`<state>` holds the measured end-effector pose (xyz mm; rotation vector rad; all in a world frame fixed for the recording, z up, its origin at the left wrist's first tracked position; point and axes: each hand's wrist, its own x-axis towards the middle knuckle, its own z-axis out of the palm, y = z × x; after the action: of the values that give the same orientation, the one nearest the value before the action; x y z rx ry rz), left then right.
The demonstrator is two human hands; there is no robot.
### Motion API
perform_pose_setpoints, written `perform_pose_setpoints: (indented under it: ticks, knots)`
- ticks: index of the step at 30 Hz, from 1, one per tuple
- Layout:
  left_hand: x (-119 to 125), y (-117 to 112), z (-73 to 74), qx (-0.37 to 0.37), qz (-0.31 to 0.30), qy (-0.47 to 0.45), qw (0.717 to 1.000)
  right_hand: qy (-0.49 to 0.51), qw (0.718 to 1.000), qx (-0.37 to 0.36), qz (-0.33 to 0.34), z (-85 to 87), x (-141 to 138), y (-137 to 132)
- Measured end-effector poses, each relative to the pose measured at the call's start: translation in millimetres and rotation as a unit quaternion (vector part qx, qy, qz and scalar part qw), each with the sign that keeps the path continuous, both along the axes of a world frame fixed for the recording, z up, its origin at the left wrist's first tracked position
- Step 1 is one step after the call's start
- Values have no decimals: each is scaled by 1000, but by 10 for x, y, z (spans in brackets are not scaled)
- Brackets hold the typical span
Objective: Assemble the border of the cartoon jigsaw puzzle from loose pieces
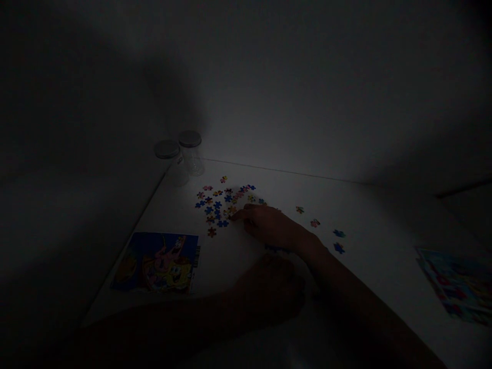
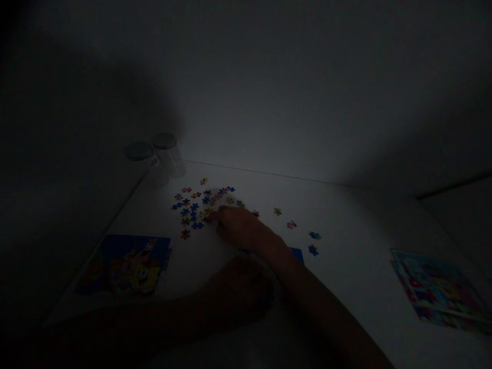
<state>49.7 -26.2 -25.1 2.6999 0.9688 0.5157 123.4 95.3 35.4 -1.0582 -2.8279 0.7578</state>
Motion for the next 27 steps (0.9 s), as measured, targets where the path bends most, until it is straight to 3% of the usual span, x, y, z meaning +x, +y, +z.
perform_pose_setpoints:
  ticks: [10, 19, 27]
  knots:
    - [1, 15, 21, -27, -5, 11, 1000, -19, 1000, -19, -6, 29, -3, -10]
    - [16, 9, -65, -33, -10, 8, 999, -88, 995, -36, -11, 158, 14, -118]
    - [-14, -1, 71, -48, 4, 18, 999, -69, 993, -95, 10, 215, 158, -12]
